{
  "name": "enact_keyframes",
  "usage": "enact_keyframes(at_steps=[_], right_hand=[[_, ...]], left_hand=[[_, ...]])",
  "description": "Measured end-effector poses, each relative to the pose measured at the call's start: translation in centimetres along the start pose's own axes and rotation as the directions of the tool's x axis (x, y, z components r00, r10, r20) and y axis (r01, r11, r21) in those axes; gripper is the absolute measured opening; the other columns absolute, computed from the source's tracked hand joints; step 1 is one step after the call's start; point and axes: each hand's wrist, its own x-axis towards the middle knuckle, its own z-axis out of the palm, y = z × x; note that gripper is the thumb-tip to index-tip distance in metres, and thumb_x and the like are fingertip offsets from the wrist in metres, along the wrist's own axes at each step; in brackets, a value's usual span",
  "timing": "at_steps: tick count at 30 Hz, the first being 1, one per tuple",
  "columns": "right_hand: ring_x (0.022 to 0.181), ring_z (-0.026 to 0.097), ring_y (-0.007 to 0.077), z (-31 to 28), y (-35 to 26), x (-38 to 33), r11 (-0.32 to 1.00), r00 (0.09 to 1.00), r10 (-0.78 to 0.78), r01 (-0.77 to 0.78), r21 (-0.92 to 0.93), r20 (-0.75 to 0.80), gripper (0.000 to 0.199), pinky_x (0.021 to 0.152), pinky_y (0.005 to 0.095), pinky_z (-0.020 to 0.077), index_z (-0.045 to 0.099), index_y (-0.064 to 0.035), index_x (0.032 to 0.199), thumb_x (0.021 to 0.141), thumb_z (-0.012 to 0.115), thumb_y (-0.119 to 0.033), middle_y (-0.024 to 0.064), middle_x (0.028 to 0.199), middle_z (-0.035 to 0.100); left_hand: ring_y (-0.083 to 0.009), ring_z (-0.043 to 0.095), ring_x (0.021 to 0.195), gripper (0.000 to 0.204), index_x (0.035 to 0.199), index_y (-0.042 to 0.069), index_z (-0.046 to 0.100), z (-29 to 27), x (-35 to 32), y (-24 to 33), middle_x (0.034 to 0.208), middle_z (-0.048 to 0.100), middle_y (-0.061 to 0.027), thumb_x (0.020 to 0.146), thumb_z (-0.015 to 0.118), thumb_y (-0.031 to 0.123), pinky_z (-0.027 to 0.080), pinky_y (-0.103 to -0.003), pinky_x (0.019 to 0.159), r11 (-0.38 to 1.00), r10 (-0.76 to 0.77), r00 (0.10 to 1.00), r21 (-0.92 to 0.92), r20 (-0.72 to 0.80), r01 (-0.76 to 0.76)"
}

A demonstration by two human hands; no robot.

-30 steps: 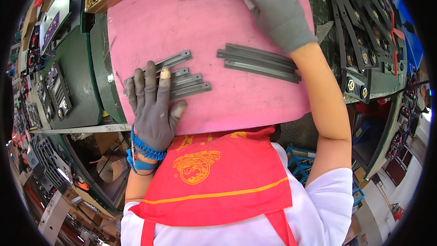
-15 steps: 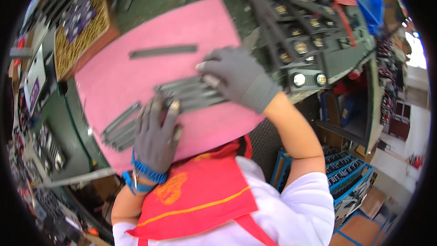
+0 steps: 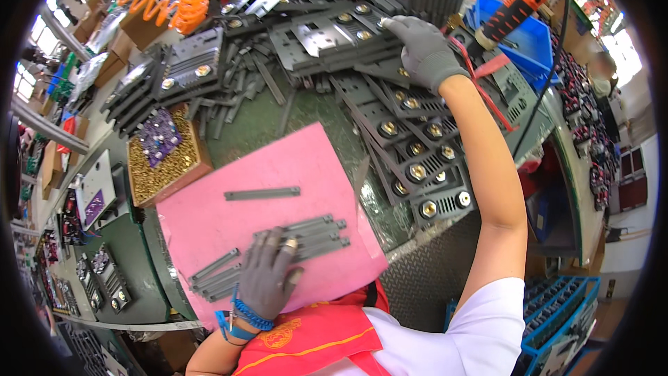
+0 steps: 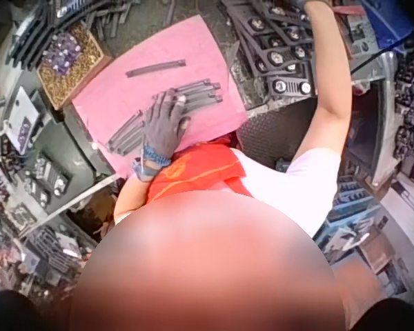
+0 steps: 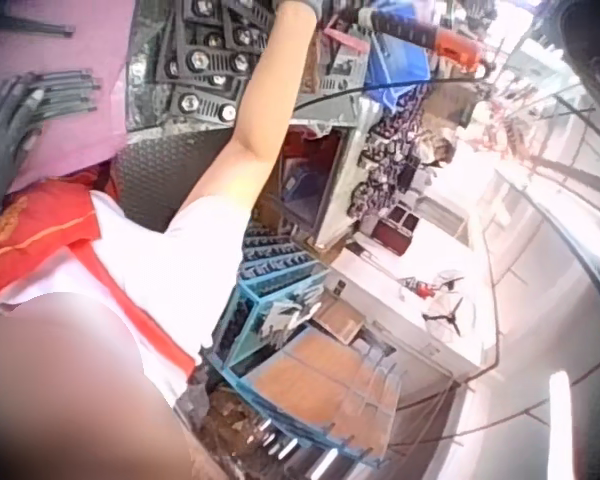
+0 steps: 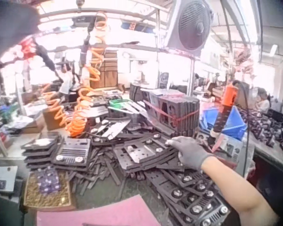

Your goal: The recorder is assembling metal panels by attaching small metal rails and screwing them in using a power drill.

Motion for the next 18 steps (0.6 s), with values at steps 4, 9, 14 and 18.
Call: enact_keyframes(at_steps=[4, 9, 14, 18], right_hand=[[0.106, 0.058, 0.0307, 3.1, -1.6, 6.4, 0.934, 0.996, 0.093, -0.088, 0.347, 0.001, 0.044, 0.091, 0.0406, 0.0469, 0.059, -0.0151, 0.115, 0.077, 0.05, 0.003, 0.0098, 0.114, 0.061], [0.104, 0.06, 0.0353, 7.8, -6.4, 15.5, 0.927, 0.967, 0.253, -0.25, 0.279, 0.024, 0.044, 0.094, 0.0425, 0.0467, 0.054, -0.0109, 0.127, 0.083, 0.051, -0.006, 0.0157, 0.117, 0.062], [0.12, 0.054, 0.036, 13.9, -6.4, 22.2, 0.339, 0.562, 0.632, -0.819, 0.462, 0.533, 0.051, 0.102, 0.0392, 0.0408, 0.062, 0.0004, 0.118, 0.086, 0.052, -0.037, 0.0255, 0.129, 0.054], [0.106, 0.063, 0.0356, 15.1, -4.8, 23.8, 0.948, 0.782, 0.317, -0.279, -0.153, 0.537, 0.04, 0.089, 0.0382, 0.0494, 0.064, 0.0035, 0.109, 0.079, 0.056, -0.021, 0.0228, 0.113, 0.063]], left_hand=[[-0.0404, 0.047, 0.122, 0.049, 0.126, 0.007, 0.052, 0.2, 0.1, -0.9, 0.133, 0.048, -0.0205, 0.082, 0.065, 0.024, 0.037, -0.049, 0.103, 0.998, 0.002, 1.0, -0.06, 0.01, -0.001], [-0.0398, 0.05, 0.117, 0.049, 0.126, 0.006, 0.052, -0.9, -0.3, -2.4, 0.129, 0.051, -0.0208, 0.081, 0.067, 0.02, 0.04, -0.049, 0.1, 0.991, -0.067, 0.997, -0.122, -0.044, 0.061], [-0.0398, 0.05, 0.117, 0.047, 0.124, 0.006, 0.054, -1.3, -0.9, -3.6, 0.128, 0.052, -0.0202, 0.081, 0.068, 0.022, 0.041, -0.048, 0.098, 0.99, -0.131, 0.988, -0.072, -0.085, 0.125], [-0.0403, 0.05, 0.117, 0.045, 0.122, 0.006, 0.056, -2.6, -0.5, -4.9, 0.128, 0.052, -0.0202, 0.081, 0.068, 0.02, 0.041, -0.047, 0.098, 0.982, -0.17, 0.982, -0.095, -0.084, 0.162]])
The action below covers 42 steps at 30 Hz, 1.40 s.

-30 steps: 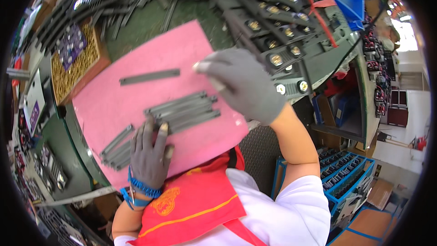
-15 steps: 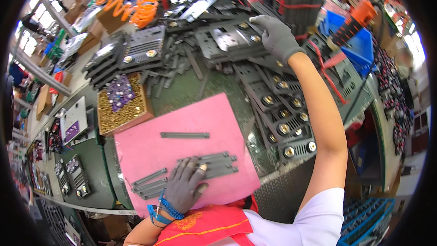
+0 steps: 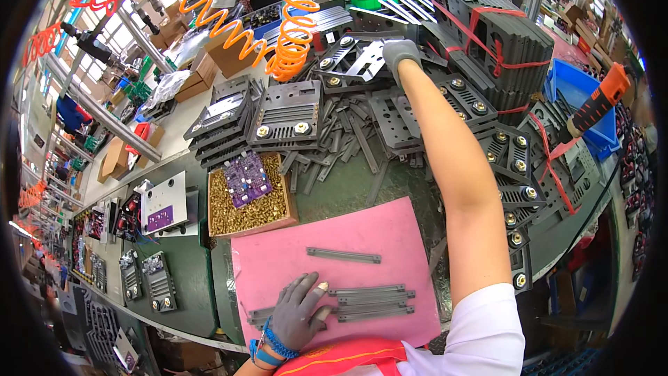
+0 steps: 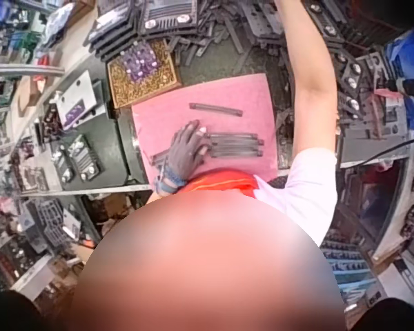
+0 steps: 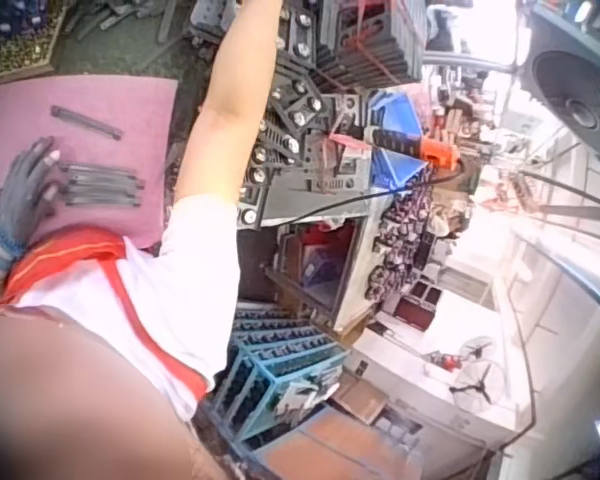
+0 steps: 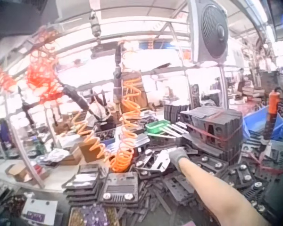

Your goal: The recorder is assembling metal panels by attaching small metal rails and screwing them in using a power drill.

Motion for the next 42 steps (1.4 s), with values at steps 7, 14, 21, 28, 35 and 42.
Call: enact_keyframes(at_steps=[7, 14, 21, 28, 35, 42], right_hand=[[0.082, 0.064, 0.0136, -5.1, 6.6, -6.6, -0.095, 0.997, 0.035, 0.066, 0.993, -0.062, 0.031, 0.074, 0.0263, 0.0515, 0.057, -0.0001, 0.115, 0.091, 0.056, -0.02, 0.0059, 0.1, 0.064], [0.082, 0.063, 0.0124, -6.5, -1.7, -19.8, 0.32, 0.731, -0.653, 0.503, 0.803, -0.197, 0.035, 0.073, 0.027, 0.0509, 0.062, 0.0015, 0.105, 0.092, 0.058, -0.03, 0.008, 0.094, 0.065], [0.088, 0.065, 0.0307, -4.8, -1.3, -10.3, 0.869, 0.809, -0.218, 0.416, 0.269, -0.545, 0.031, 0.079, 0.042, 0.0521, 0.062, -0.0086, 0.111, 0.091, 0.056, -0.031, 0.0148, 0.096, 0.066], [0.096, 0.064, 0.0366, 2.3, 4.7, -0.9, 0.983, 0.953, 0.044, 0.012, 0.184, -0.299, 0.025, 0.085, 0.0469, 0.0499, 0.063, -0.0092, 0.11, 0.089, 0.049, -0.012, 0.0196, 0.103, 0.066], [0.097, 0.063, 0.0365, -1.9, 5.7, -2.9, 0.919, 0.599, 0.123, 0.232, 0.319, -0.791, 0.026, 0.083, 0.0427, 0.0496, 0.066, -0.012, 0.111, 0.091, 0.05, -0.017, 0.0199, 0.101, 0.066], [0.085, 0.064, 0.0171, -5.3, 12.4, -8.8, 0.438, 0.81, 0.181, 0.441, 0.783, -0.557, 0.055, 0.074, 0.0278, 0.0531, 0.036, -0.0117, 0.144, 0.094, 0.057, -0.014, 0.0074, 0.123, 0.061]], left_hand=[[-0.0366, 0.048, 0.124, 0.058, 0.134, 0.006, 0.047, -1.3, 1.0, -1.3, 0.136, 0.047, -0.0195, 0.089, 0.063, 0.038, 0.038, -0.045, 0.103, 0.713, 0.018, 0.991, -0.697, 0.136, 0.083], [-0.0384, 0.05, 0.12, 0.096, 0.147, 0.007, 0.023, -2.7, 5.8, 0.0, 0.145, 0.036, -0.0197, 0.079, 0.06, 0.065, 0.043, -0.048, 0.1, -0.293, 0.124, 0.987, -0.947, 0.1, 0.133], [-0.0327, 0.059, 0.114, 0.064, 0.136, -0.007, 0.039, -3.3, -2.8, -2.3, 0.127, 0.054, -0.0243, 0.084, 0.061, 0.024, 0.046, -0.045, 0.101, -0.656, -0.071, 0.805, -0.635, 0.589, 0.408], [-0.0335, 0.059, 0.11, 0.072, 0.146, 0.006, 0.028, -4.4, -10.2, -2.3, 0.134, 0.05, -0.0167, 0.091, 0.057, 0.043, 0.053, -0.048, 0.089, -0.429, -0.444, 0.784, -0.871, 0.433, 0.239], [-0.0279, 0.068, 0.087, 0.065, 0.144, 0.006, 0.029, -2.4, -12.8, -0.1, 0.119, 0.059, -0.0189, 0.093, 0.056, 0.035, 0.062, -0.036, 0.063, -0.446, -0.54, 0.699, -0.864, 0.469, 0.235], [-0.0226, 0.07, 0.081, 0.064, 0.131, 0.001, 0.045, -0.1, -13.8, 0.1, 0.11, 0.064, -0.015, 0.093, 0.051, 0.052, 0.06, -0.03, 0.063, -0.441, -0.538, 0.669, -0.848, 0.513, 0.296]])
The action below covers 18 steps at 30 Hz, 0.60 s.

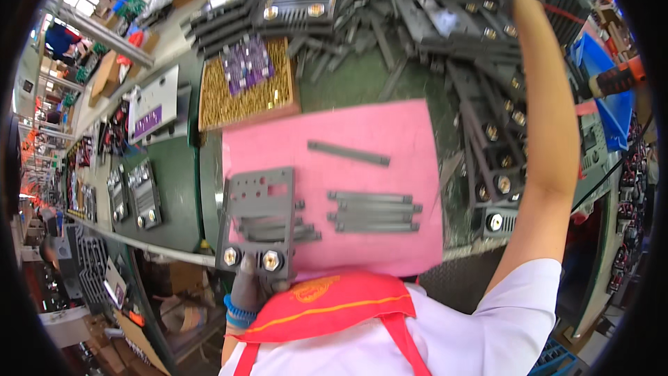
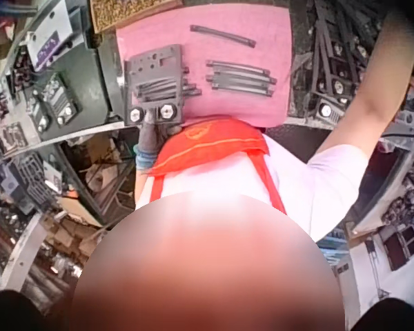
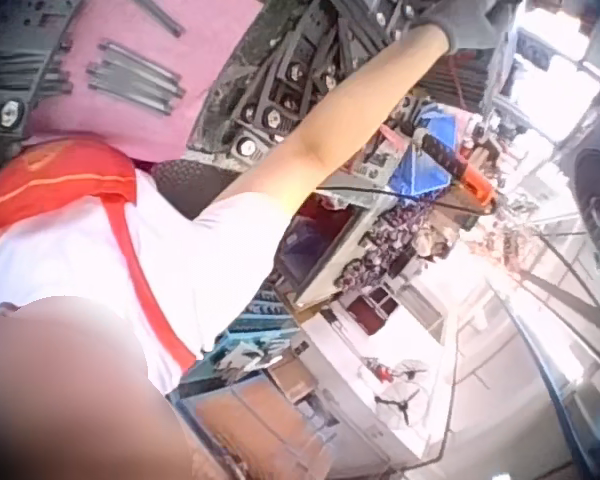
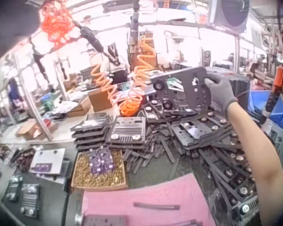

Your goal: The recorder is assembling metal panels by attaching small metal rails and screwing them in using a power drill.

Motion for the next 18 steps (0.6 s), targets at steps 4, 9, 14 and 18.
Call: enact_keyframes(at_steps=[4, 9, 14, 18], right_hand=[[0.106, 0.064, 0.0235, -0.4, -8.9, -11.9, 0.948, 0.954, 0.217, -0.257, 0.189, 0.206, 0.035, 0.083, 0.0337, 0.0516, 0.056, -0.0026, 0.126, 0.097, 0.05, -0.023, 0.012, 0.121, 0.063], [0.104, 0.062, 0.0142, 1.3, -14.3, -24.0, 0.473, 0.701, 0.349, -0.705, 0.528, 0.623, 0.04, 0.086, 0.0266, 0.0535, 0.048, 0.0006, 0.13, 0.097, 0.05, -0.021, 0.0067, 0.114, 0.062], [0.098, 0.062, 0.0128, 4.4, -19.4, -29.0, 0.308, 0.505, 0.223, -0.848, 0.431, 0.834, 0.039, 0.085, 0.0284, 0.0521, 0.051, 0.0017, 0.127, 0.095, 0.053, -0.022, 0.0073, 0.111, 0.063], [0.096, 0.063, 0.0143, 7.4, -17.6, -29.9, 0.277, 0.492, 0.249, -0.862, 0.425, 0.834, 0.043, 0.086, 0.0296, 0.052, 0.051, 0.0036, 0.125, 0.095, 0.054, -0.027, 0.0089, 0.106, 0.063]], left_hand=[[-0.0268, 0.065, 0.098, 0.051, 0.129, -0.001, 0.045, -0.5, 0.1, 0.9, 0.115, 0.061, -0.0174, 0.098, 0.048, 0.039, 0.058, -0.037, 0.08, 0.966, -0.254, 0.967, -0.039, 0.022, 0.254], [-0.0306, 0.061, 0.108, 0.06, 0.129, -0.008, 0.043, -0.1, -3.8, 5.3, 0.12, 0.058, -0.022, 0.098, 0.045, 0.044, 0.05, -0.037, 0.091, 0.738, -0.224, 0.974, 0.648, -0.025, 0.187], [-0.0327, 0.059, 0.11, 0.079, 0.132, 0.0, 0.037, 1.3, 1.4, 4.3, 0.118, 0.056, -0.016, 0.08, 0.066, 0.052, 0.049, -0.047, 0.094, 0.403, 0.651, 0.698, 0.642, 0.299, -0.652], [-0.0362, 0.063, 0.101, 0.063, 0.129, 0.003, 0.042, 4.8, 0.3, 5.0, 0.115, 0.058, -0.0179, 0.081, 0.069, 0.034, 0.049, -0.06, 0.09, 0.648, 0.57, 0.787, 0.459, 0.237, -0.608]])
